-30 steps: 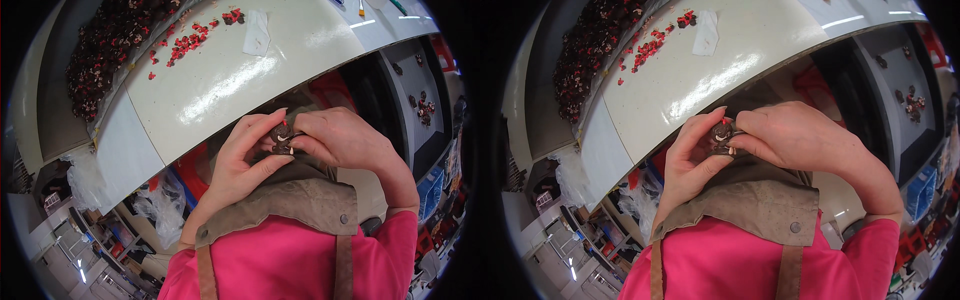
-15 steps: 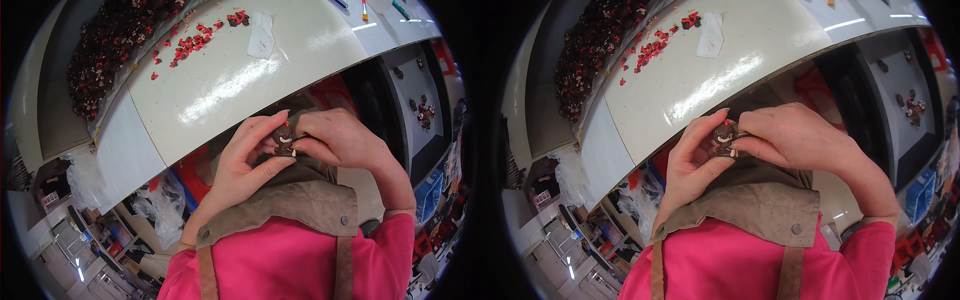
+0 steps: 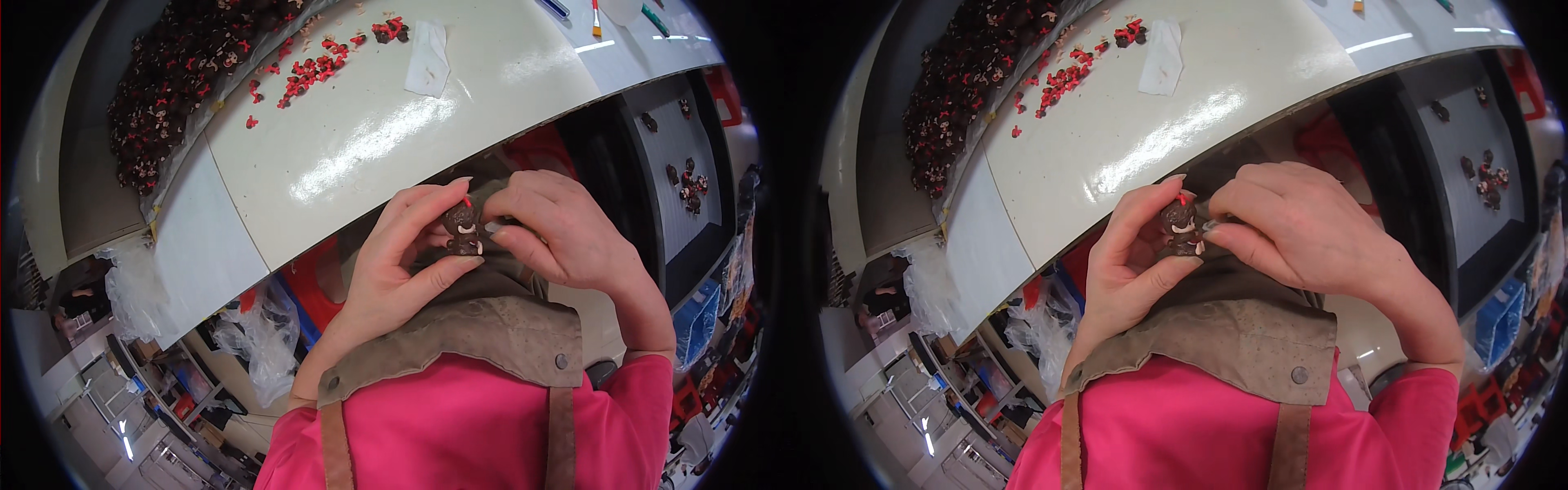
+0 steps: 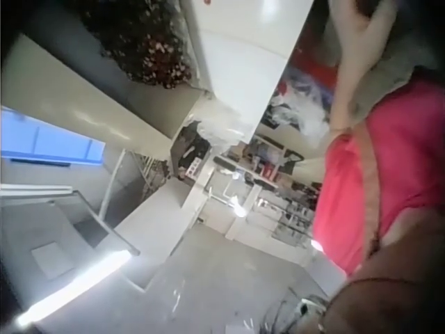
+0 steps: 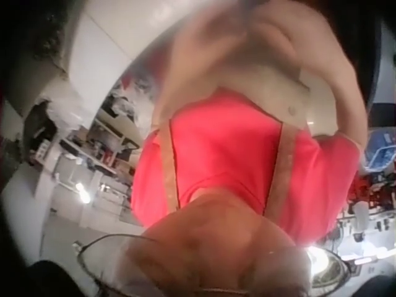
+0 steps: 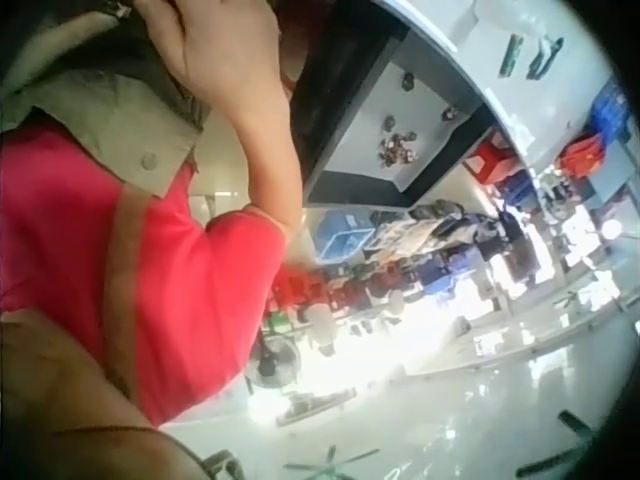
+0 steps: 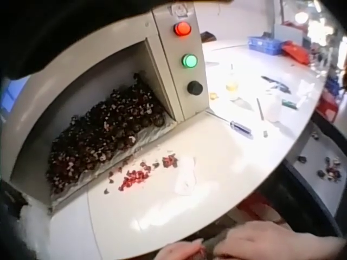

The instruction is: Assemble small plastic toy components by applying glue and pressing parts together at a factory workbench.

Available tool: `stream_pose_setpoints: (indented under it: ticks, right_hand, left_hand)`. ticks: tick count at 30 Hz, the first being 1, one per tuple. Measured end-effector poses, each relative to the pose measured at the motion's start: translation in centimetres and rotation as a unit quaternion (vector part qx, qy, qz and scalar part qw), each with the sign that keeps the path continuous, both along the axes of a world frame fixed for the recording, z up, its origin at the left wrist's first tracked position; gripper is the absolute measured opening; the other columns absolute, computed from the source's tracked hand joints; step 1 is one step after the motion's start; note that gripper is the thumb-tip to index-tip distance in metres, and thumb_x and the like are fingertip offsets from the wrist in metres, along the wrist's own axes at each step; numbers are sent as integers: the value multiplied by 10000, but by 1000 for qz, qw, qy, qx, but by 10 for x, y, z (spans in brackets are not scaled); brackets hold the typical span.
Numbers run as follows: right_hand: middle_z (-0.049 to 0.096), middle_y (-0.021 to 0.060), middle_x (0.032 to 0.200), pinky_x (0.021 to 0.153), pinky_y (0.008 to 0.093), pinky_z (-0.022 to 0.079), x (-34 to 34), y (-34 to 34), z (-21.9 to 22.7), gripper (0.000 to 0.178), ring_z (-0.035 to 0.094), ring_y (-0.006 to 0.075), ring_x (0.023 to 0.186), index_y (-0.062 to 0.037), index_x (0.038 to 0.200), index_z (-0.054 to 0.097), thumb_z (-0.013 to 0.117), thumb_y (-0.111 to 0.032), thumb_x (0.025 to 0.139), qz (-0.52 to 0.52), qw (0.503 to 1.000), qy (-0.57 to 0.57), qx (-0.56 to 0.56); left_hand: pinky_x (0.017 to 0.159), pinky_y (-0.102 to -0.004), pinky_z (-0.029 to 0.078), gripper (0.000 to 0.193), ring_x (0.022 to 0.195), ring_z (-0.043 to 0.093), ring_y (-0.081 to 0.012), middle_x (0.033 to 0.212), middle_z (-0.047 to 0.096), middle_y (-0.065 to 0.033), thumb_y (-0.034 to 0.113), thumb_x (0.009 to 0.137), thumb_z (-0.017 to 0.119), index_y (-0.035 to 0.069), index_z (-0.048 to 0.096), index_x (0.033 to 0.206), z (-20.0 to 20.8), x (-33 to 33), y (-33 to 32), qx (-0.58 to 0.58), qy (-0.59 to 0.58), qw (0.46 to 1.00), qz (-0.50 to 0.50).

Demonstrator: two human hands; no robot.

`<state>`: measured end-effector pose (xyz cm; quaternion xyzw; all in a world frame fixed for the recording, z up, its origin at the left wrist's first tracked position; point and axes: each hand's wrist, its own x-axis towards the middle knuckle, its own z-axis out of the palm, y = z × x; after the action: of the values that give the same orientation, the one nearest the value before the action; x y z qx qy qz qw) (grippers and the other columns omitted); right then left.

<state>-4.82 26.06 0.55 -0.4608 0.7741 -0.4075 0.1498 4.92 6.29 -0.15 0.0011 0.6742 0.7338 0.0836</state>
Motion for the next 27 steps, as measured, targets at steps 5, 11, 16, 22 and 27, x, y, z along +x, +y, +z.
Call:
stream_pose_setpoints:
  ticks: [5,11,16,22,27]
  right_hand:
    - [508,96,738,602,380,396,1,0,0,184,507,305,674,-58,919,551,611,-185,800,-2,1000,18,-2]
    - [501,93,729,600,378,392,1,-1,1,194,503,298,663,-59,913,553,622,-196,795,-3,999,33,2]
    - [498,89,726,599,374,390,2,-1,3,199,500,292,659,-62,911,557,630,-198,785,-6,999,43,2]
    - [496,85,726,597,371,386,2,-2,2,205,494,286,653,-66,911,560,639,-191,769,-8,999,45,-4]
    - [496,82,730,597,368,383,4,-2,1,198,493,283,658,-68,910,563,638,-192,776,-14,999,47,-4]
  left_hand:
    - [869,-242,439,578,1076,485,-131,1252,425,-75,39,793,685,69,460,1324,-2,0,1,-20,21,1000,2]
    - [869,-244,441,578,1078,486,-137,1253,424,-77,38,793,684,79,462,1326,-1,0,0,-27,20,999,5]
    - [866,-247,446,572,1081,487,-143,1254,423,-79,39,792,685,81,470,1320,-2,1,0,-32,29,999,7]
    - [865,-248,448,570,1085,487,-145,1253,428,-81,37,790,685,81,473,1317,-2,1,1,-29,28,999,10]
    - [864,-250,450,568,1091,486,-148,1252,432,-84,36,789,685,81,475,1315,-2,1,0,-34,33,999,9]
